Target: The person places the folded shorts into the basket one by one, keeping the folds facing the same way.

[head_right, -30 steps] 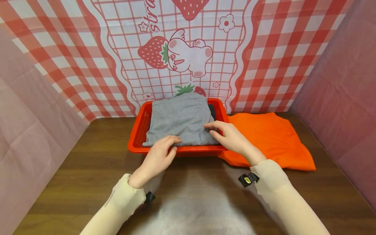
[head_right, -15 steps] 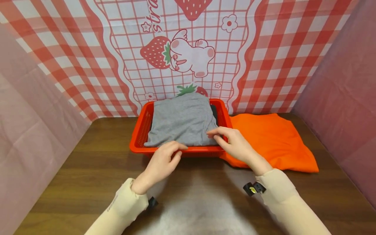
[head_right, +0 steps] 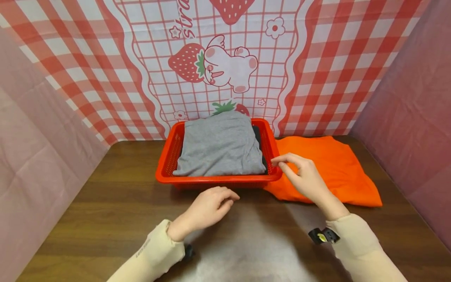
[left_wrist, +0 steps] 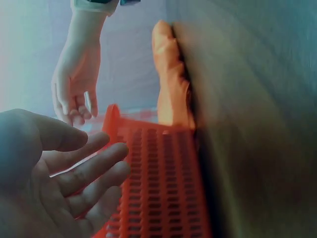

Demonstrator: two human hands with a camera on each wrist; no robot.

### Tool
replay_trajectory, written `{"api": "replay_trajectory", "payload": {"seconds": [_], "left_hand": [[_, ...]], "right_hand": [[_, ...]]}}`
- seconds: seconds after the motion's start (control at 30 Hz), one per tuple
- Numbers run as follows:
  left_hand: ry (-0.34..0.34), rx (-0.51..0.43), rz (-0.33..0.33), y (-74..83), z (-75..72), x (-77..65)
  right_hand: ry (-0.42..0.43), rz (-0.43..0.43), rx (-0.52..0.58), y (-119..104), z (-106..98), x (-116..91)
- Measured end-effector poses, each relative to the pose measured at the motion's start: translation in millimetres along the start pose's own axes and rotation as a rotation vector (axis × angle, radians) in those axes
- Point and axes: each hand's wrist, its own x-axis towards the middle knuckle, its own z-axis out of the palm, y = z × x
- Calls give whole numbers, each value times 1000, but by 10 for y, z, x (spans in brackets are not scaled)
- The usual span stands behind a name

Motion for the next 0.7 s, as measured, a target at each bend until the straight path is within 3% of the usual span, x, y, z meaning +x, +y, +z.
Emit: {"api": "replay_trajectory", "payload": {"seconds": [0.17,0.33,0.53,0.7], "left_hand": [[-128,-17,-40,69,94,40],[-252,20,-36,133,199,96],[-320,-27,-31,212,340,198],[-370,-89,-105,251,448,294]], "right_hand": [[45,65,-30,98,-89,-10],[112,169,-42,254,-198,-75],[108,271,-136,515,-300,-110],[55,343,-207,658,-422,-150]]}}
